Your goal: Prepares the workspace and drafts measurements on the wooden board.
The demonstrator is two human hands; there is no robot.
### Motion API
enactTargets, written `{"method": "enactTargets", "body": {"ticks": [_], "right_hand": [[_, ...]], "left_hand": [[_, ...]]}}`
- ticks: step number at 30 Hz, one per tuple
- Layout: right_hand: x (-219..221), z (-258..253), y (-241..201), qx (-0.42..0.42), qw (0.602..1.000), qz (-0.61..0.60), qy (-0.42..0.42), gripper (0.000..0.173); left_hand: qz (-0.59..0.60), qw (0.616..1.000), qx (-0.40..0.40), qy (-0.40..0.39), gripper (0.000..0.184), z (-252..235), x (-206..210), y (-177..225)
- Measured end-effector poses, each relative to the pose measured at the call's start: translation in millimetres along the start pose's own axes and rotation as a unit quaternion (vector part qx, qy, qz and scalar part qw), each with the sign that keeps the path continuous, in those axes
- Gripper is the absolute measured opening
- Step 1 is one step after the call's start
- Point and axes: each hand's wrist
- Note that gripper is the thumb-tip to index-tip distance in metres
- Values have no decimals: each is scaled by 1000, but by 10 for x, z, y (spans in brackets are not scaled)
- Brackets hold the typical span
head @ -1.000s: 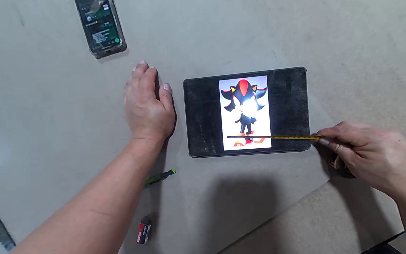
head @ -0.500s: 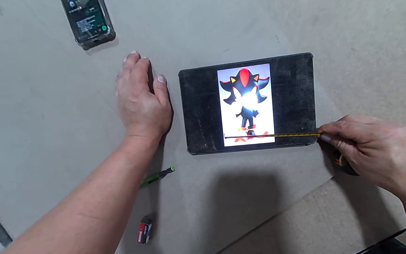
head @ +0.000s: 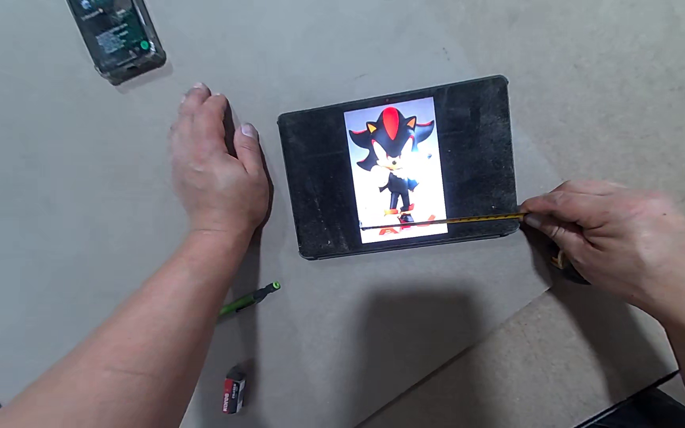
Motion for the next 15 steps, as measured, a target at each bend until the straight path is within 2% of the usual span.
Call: {"method": "enactTargets", "body": {"ticks": [15], "right_hand": [[5, 0, 5, -4, 1000, 4, 0, 25]], "left_hand": [[-5, 1000, 9, 2, 57, -7, -1, -15]]}}
Point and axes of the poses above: each hand's wrist, its own z-axis away from the middle knuckle, its own x-axis out of the palm, y = z × x, and after that the axes turned 8 degrees about -y, right-handed
